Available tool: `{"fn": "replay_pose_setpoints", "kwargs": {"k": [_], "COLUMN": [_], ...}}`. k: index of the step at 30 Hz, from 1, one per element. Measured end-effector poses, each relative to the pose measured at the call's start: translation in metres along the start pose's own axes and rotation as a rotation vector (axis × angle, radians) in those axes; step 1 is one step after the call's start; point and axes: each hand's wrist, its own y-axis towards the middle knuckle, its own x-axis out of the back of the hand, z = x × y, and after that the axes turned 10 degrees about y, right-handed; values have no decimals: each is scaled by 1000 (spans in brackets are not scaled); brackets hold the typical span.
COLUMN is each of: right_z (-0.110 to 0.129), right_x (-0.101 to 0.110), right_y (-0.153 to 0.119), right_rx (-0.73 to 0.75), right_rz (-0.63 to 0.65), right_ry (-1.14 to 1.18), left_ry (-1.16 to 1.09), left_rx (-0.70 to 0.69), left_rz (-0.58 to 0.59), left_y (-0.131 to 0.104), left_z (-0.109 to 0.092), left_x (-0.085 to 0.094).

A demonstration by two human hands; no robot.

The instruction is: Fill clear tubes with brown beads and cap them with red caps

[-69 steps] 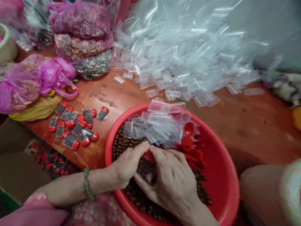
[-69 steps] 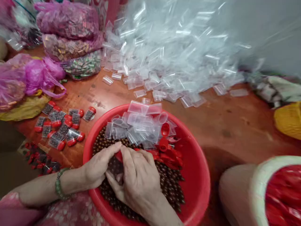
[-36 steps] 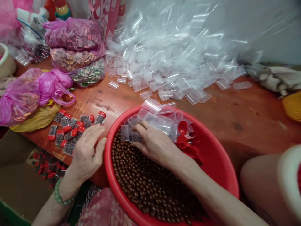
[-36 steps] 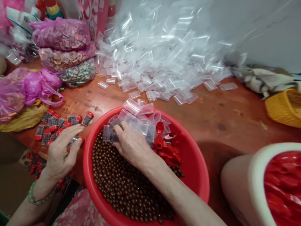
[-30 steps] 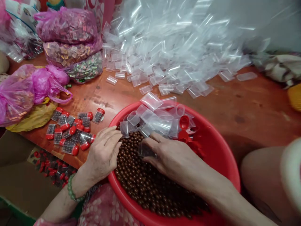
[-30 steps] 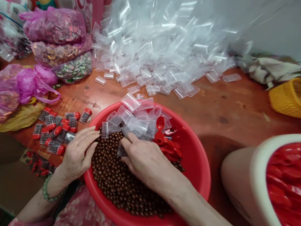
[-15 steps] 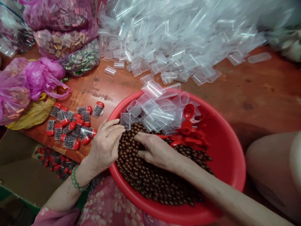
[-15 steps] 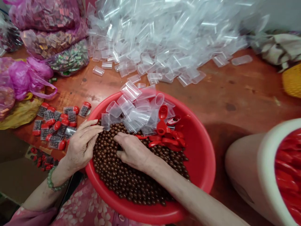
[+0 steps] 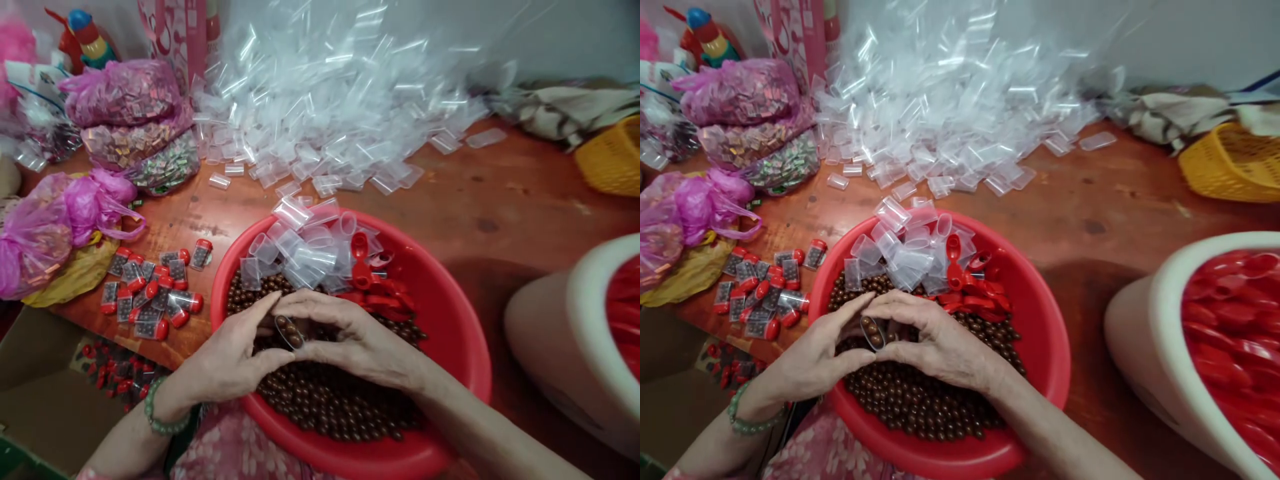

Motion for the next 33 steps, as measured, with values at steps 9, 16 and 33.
{"fn": "replay_pose_setpoints", "kwargs": {"k": [9,16,33], "right_z": [21,24,21], "right_x": [4,5,-3], "right_y": [-13,-16,-9], "right_rx": [17,91,123], "right_rz": [-42,-151,-87], "right_ry": [-83,-163,-197], "left_ry": [-36,23,42], "left_rx": [-74,-128,-24], "left_rz": [-47,-128,32], "left_y": [13,12,16], "left_z": [-8,-11,-4], "left_x": [-2,-7,-2]}}
